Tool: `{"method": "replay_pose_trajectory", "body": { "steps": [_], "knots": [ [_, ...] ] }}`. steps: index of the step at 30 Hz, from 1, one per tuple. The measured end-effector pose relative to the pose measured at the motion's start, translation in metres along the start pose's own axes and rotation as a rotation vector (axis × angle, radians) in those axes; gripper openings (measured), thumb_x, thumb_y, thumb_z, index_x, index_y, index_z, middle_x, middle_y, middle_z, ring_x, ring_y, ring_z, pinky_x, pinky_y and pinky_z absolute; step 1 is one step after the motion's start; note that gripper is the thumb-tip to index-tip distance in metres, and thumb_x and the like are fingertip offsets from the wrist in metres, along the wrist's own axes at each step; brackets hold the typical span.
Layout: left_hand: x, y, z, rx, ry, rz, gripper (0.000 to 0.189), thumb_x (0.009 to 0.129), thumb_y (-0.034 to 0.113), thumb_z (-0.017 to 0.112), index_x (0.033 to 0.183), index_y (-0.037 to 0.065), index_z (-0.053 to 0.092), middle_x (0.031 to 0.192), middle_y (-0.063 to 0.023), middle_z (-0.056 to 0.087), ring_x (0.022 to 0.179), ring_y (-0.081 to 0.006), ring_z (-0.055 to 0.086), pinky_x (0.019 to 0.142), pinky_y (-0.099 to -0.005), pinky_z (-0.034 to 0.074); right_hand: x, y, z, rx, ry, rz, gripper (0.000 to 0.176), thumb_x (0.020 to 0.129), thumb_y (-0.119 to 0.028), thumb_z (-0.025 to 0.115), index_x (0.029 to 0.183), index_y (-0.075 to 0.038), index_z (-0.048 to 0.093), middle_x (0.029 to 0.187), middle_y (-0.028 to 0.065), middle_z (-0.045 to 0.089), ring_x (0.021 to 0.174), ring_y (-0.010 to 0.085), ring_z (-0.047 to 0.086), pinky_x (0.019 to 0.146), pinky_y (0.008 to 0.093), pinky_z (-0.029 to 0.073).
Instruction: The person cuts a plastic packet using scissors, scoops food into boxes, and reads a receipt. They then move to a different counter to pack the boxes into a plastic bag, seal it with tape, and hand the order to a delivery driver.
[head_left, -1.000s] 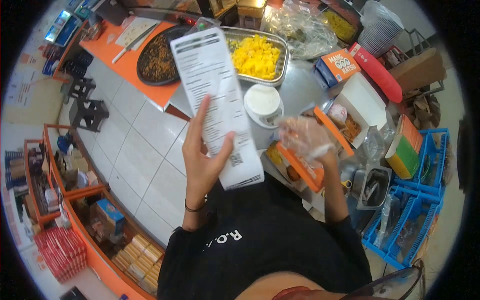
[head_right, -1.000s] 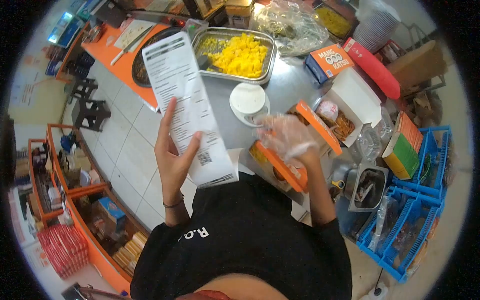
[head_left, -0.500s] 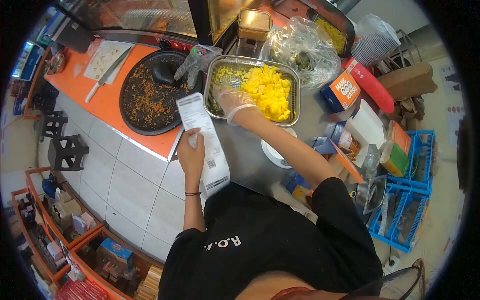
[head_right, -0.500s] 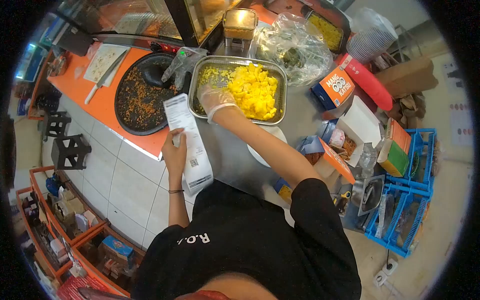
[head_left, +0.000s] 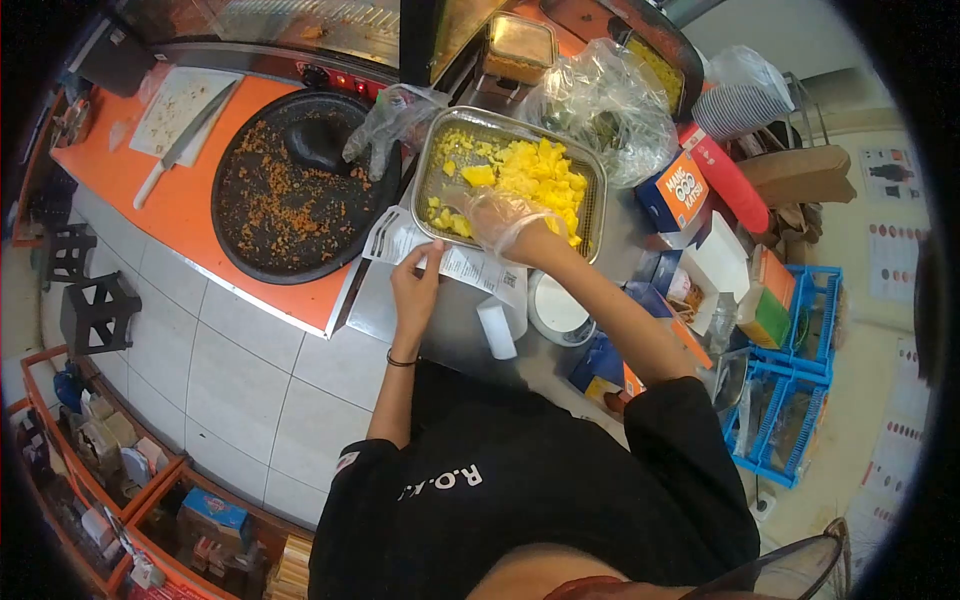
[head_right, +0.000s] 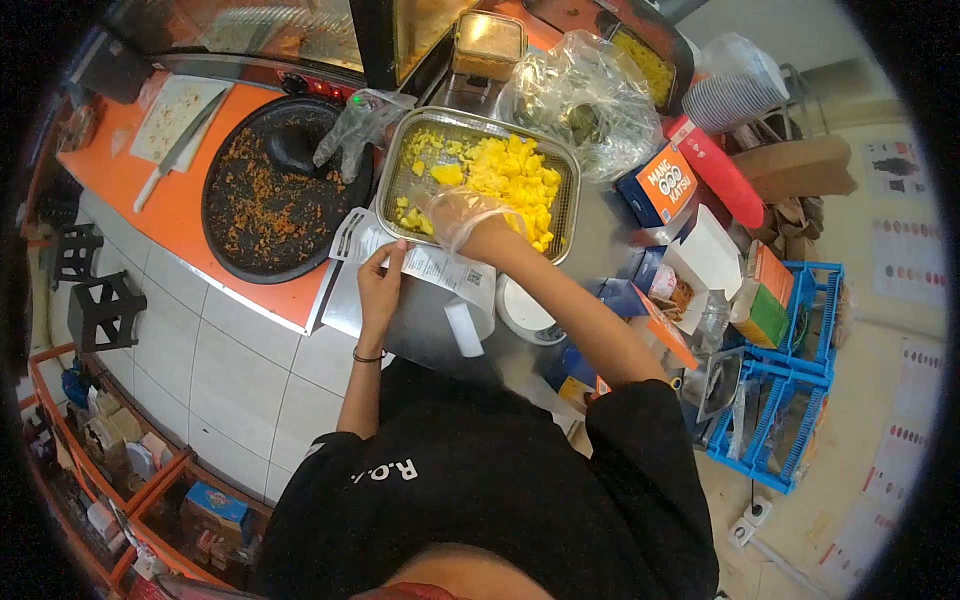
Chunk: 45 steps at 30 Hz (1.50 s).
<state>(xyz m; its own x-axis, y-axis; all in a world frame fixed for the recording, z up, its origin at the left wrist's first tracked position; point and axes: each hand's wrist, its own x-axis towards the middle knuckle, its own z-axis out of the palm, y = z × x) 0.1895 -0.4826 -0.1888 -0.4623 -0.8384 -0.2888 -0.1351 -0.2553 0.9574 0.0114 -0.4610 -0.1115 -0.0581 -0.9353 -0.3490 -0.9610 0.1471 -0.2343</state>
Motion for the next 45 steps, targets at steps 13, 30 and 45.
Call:
{"method": "replay_pose_trajectory", "body": {
  "steps": [13,30,45],
  "knots": [
    [0.002,0.002,-0.002,0.088,0.029,0.01,0.029,0.087,0.026,0.068,0.095,-0.001,0.07,0.068,-0.0027,0.064,0.059,-0.0032,0.05,0.051,-0.0214,0.039,0.025,0.023,0.02,0.512,0.248,0.063,0.043,0.076,-0.024,0.074,0.115,-0.015,0.058,0.109,0.0091,0.064,0.106,0.0254,0.06,0.093,0.0354,0.044],
    [0.004,-0.004,-0.004,0.154,-0.002,0.112,0.031,0.088,0.029,0.067,0.096,-0.001,0.07,0.068,0.0008,0.061,0.053,-0.0027,0.038,0.045,-0.0222,0.028,-0.005,0.047,0.004,1.497,0.283,0.362,0.051,0.084,-0.024,0.071,0.128,-0.02,0.045,0.07,-0.0033,0.049,0.046,0.0051,0.035,0.04,0.0218,0.029],
    [-0.019,0.004,-0.037,0.209,-0.138,0.114,0.028,0.09,0.023,0.065,0.1,-0.003,0.069,0.09,-0.0072,0.069,0.084,-0.0094,0.058,0.075,-0.0233,0.046,-0.024,0.061,-0.028,1.548,0.406,0.34,0.05,0.091,-0.043,0.059,0.132,-0.019,0.045,0.108,-0.0022,0.051,0.057,0.0102,0.039,0.046,0.0229,0.033]
  ]
}}
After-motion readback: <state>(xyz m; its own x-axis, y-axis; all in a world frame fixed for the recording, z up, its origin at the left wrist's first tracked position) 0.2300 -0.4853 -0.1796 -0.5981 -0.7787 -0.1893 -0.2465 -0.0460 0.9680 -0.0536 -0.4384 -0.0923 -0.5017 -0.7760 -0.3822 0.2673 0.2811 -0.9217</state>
